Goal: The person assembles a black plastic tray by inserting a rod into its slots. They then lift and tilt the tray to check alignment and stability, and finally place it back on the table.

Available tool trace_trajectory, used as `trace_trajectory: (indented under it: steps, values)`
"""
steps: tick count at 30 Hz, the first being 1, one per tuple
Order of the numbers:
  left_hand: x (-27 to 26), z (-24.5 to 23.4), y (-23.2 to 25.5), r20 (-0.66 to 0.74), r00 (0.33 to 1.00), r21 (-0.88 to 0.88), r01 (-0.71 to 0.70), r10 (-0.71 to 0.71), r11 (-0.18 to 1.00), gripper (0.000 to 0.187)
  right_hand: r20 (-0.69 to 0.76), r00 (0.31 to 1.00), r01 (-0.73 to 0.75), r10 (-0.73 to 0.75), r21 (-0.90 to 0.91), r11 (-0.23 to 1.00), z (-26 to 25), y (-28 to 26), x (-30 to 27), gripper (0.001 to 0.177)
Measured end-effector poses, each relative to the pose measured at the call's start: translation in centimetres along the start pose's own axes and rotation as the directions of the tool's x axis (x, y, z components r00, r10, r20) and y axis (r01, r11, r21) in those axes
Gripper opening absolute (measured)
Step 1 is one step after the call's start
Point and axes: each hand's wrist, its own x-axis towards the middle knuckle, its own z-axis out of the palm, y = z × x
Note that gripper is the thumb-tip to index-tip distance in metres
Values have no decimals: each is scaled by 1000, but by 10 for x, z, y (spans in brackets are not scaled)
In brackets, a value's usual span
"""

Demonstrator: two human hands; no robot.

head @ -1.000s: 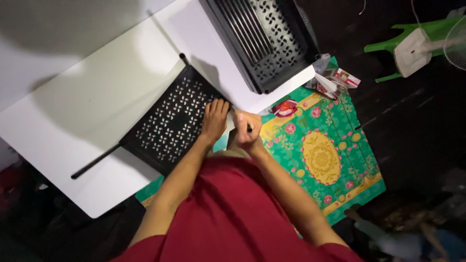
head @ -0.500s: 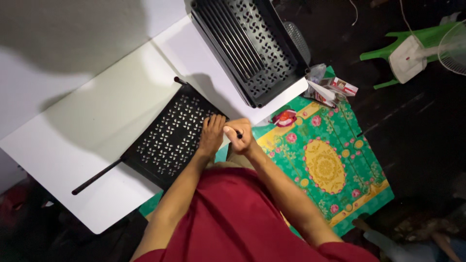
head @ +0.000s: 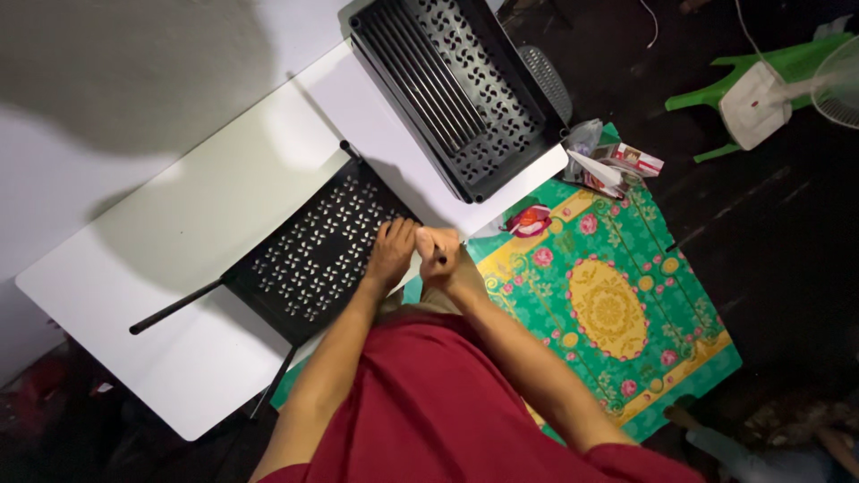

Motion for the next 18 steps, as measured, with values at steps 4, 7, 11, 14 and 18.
trace_trajectory:
  steps: [4,7,11,14,18]
  values:
    - [1,-3,-4,-15,1000,-11,-14,13,1000,28,114,988,-123,103,186,975,-14,-7,24,39]
    - [-1,0,-6,-26,999,-55,-20,19,998,30,160,982,-119,100,115,986,-21,-40,23,24]
    - [-4,5,-8,21,1000,-9,15,-15,1000,37,-269,962,120,-55,230,966,-7,-88,12,21]
    - [-3,9,-7,-35,994,37,106,-105,994,45,-357,934,150,30,464,873,2,-102,10,20]
    - [2,9,-8,-62,988,74,147,-142,986,50,-217,970,-47,108,269,962,-4,-94,18,29]
